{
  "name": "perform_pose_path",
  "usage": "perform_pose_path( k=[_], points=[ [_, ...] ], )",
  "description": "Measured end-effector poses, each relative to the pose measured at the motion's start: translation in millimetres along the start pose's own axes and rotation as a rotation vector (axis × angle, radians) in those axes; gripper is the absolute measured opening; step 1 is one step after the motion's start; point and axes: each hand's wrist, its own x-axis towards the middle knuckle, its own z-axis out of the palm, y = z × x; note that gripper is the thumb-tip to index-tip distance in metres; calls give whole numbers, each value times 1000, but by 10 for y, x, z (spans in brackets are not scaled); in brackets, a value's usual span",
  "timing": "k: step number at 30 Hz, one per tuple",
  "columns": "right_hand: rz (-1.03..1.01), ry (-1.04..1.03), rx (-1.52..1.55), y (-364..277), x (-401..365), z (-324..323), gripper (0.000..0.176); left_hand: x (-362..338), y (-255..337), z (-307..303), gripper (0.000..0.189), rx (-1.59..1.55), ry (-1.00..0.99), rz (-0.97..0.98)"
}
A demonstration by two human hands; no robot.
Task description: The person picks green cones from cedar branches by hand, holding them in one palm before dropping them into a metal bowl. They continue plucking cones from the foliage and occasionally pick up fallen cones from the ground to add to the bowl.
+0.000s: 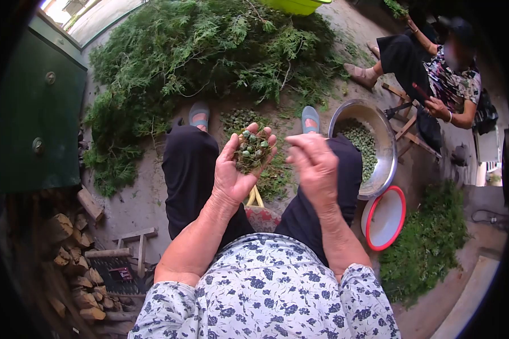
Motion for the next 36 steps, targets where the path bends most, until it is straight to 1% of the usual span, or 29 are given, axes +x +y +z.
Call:
perform_pose_path(
  k=[1,2,3,5,6,9,11,12,13,14,15,17,18,19,21,22,23,25,27,30,32,33,35,36],
  points=[
    [-108,-26,-104,30,-8,131,21,-1,4,-14,40,8,-22,0],
    [-113,-23,-79,42,-30,263,22,0,6,-27,41,16,-45,-1],
    [-283,-14,-155,92,-20,364,23,4,3,-41,41,16,-46,3],
    [-213,-66,-103,78,-77,498,26,16,-13,-60,42,4,-44,-18],
    [-214,-69,-103,86,-100,539,26,-4,-24,-32,42,-5,-62,-29],
    [-173,-97,-197,139,-156,603,24,-16,-24,-56,42,58,-67,-15],
    [-319,-1,-159,175,-162,603,20,-11,-19,-62,42,35,-50,-19],
    [-322,-5,-159,156,-170,585,20,-5,-18,-80,42,6,-57,-32],
    [-29,-43,195,113,-174,544,20,0,-17,-79,43,-23,-64,-47],
    [269,-79,545,71,-165,486,20,-5,-7,-69,42,1,-18,-38],
    [420,-131,720,45,-91,386,17,-13,2,-78,42,-1,-19,-38],
    [417,-86,651,71,11,314,15,-29,0,-109,39,64,17,-49],
    [212,-37,404,162,63,359,12,-24,-20,-125,39,64,16,-52],
    [212,-35,403,205,93,349,12,-23,-32,-151,36,76,51,-49],
    [-37,-82,-24,216,144,340,13,-26,-39,-183,29,101,121,-38],
    [-91,-46,-138,157,146,372,15,-30,-36,-183,29,101,120,-37],
    [-92,-47,-137,156,140,400,15,-38,-36,-183,27,119,114,-43],
    [-122,-57,-263,163,128,436,15,-43,-37,-190,24,137,110,-48],
    [-112,-65,-255,170,119,443,14,-41,-36,-217,23,155,155,-54],
    [-99,-71,-229,256,119,406,13,-50,-22,-234,25,148,117,-70],
    [113,-105,145,303,122,329,11,-67,-24,-149,27,174,120,-68],
    [113,-106,144,298,119,290,11,-71,-28,-108,29,200,123,-68],
    [274,-144,249,252,115,210,12,-43,-31,-152,31,193,113,-62],
    [380,-144,372,207,129,163,16,-39,-35,-156,33,187,105,-55]
  ],
)
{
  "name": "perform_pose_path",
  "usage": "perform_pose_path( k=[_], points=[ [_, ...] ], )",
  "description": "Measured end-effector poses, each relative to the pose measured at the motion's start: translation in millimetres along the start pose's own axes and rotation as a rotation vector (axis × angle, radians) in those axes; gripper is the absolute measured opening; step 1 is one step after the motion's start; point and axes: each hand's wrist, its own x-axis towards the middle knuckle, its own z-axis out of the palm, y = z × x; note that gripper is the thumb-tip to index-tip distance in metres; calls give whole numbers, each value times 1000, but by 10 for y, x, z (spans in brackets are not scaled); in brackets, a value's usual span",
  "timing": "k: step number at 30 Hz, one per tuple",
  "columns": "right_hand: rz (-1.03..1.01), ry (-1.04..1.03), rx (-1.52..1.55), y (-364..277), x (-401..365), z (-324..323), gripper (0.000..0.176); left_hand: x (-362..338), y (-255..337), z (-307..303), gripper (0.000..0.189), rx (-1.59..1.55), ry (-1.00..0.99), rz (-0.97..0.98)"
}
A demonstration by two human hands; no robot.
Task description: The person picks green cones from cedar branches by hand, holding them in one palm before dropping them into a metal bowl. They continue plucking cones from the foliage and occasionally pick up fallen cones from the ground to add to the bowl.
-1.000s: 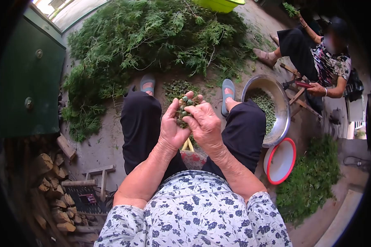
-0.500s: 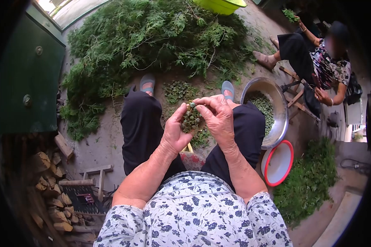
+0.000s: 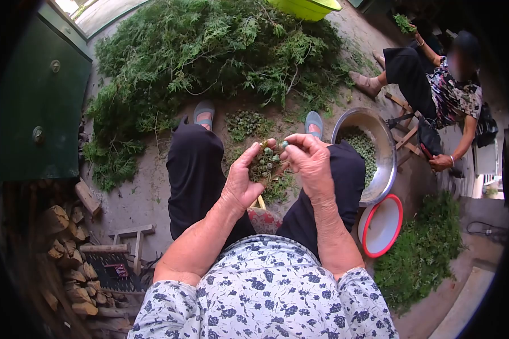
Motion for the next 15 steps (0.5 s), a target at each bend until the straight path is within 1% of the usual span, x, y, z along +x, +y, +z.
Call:
perform_pose_path(
  k=[1,3,4,6,7,9,10,11,13,15],
  points=[
    [121,-32,212,47,40,-105,19,-5,0,10,33,-1,2,1],
    [70,-151,601,-12,43,-151,19,-18,1,57,34,-39,-30,-20],
    [69,-150,601,23,59,-188,19,-20,-1,60,34,-38,-30,-21],
    [110,-236,621,105,92,-243,17,-23,-5,64,33,-6,5,-9],
    [108,-234,621,112,71,-222,17,-26,-10,63,33,-5,5,-11],
    [11,-35,-80,97,8,-65,13,-30,-10,58,33,-14,63,-11],
    [-152,-18,-190,44,-13,27,11,-18,-17,13,33,-13,63,-12],
    [-152,-18,-189,62,-13,66,11,6,-28,-64,33,-1,52,-15],
    [-298,29,-484,117,-3,109,14,11,-27,-83,32,12,41,-18],
    [-307,48,-465,132,2,119,15,-1,-26,-63,30,-21,20,-15]
  ],
)
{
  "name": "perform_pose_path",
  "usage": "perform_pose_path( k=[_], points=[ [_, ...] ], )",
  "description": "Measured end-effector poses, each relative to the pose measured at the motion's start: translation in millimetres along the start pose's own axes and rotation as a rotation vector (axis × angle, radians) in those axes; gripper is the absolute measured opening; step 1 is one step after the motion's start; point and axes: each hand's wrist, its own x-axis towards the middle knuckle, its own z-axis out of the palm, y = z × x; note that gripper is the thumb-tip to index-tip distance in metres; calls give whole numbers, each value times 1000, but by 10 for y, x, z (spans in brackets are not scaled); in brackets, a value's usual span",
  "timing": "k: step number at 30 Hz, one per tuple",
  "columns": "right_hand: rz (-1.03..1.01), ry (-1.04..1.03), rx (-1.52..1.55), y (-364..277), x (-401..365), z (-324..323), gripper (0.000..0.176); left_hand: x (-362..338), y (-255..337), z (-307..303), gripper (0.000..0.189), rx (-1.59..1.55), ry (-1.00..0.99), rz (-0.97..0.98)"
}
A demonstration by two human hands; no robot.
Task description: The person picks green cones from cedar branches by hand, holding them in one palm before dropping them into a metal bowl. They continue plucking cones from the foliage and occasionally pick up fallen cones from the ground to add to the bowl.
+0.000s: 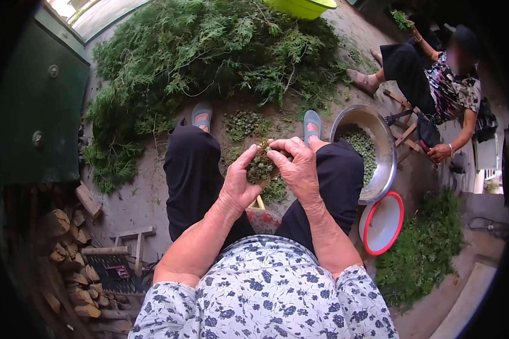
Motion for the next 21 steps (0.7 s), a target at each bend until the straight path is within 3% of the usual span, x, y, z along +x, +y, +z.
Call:
perform_pose_path(
  k=[3,5,6,8,10,14,16,21],
  points=[
    [124,-40,155,25,6,-80,15,-8,5,48,32,19,15,10],
    [519,-135,783,108,15,-186,14,-15,27,78,33,-41,6,-9],
    [520,-135,782,81,19,-195,14,-17,33,92,35,-99,-1,-27],
    [485,-103,1234,-25,25,-224,12,-14,34,124,36,-106,-31,-16],
    [485,-91,1263,4,2,-258,9,-7,25,132,37,-112,-62,-4],
    [486,-143,643,56,-60,-239,12,-11,27,104,38,-143,-62,3],
    [-50,-42,61,76,-69,-144,16,-5,28,101,38,-141,-59,4],
    [-173,-26,-98,60,-87,-47,25,7,32,29,37,-111,-74,-21]
  ],
)
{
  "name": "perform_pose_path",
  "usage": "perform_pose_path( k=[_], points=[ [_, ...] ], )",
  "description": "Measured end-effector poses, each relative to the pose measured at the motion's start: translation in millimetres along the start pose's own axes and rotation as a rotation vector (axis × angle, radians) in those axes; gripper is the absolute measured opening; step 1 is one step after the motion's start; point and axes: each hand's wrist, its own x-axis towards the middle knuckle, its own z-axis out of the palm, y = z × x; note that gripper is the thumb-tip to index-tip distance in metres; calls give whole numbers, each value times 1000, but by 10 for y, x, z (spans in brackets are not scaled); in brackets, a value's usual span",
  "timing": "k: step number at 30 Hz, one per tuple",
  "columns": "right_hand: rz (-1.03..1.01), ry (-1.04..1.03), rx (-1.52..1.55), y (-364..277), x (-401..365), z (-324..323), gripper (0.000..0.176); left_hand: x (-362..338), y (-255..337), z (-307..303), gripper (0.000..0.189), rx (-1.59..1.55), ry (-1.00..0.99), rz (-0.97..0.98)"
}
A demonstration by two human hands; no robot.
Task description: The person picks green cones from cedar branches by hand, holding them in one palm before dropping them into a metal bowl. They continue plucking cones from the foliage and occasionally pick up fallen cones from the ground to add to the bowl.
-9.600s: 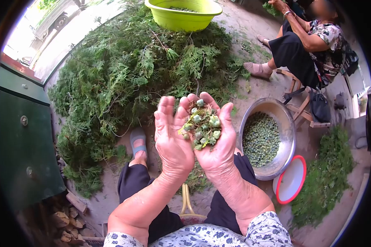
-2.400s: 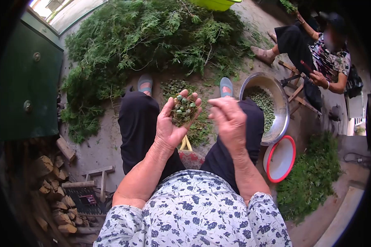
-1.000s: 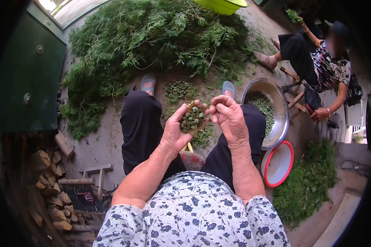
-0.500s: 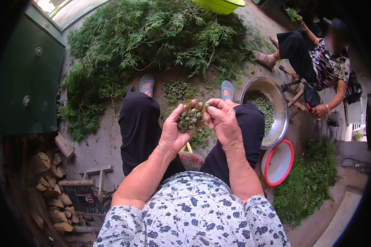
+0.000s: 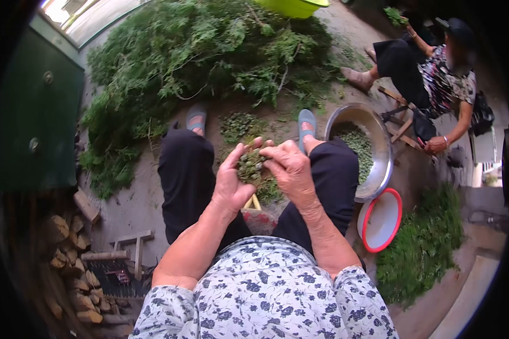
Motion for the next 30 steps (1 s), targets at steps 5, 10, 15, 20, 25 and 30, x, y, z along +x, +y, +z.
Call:
perform_pose_path(
  k=[5,10,15,20,25,30],
  points=[
    [-43,75,-38,44,-35,-14,19,23,-9,48,37,64,73,44],
    [413,-9,719,77,-47,-71,21,2,4,29,36,101,107,51],
    [540,-70,1229,65,-37,-92,18,46,-9,-86,35,140,-56,-24],
    [525,31,1232,21,-36,-101,16,58,6,-75,34,160,101,36],
    [566,192,1204,229,-66,-164,15,92,35,-55,33,166,90,20],
    [604,373,1500,292,-194,-464,13,139,32,-27,31,107,-5,19]
  ],
)
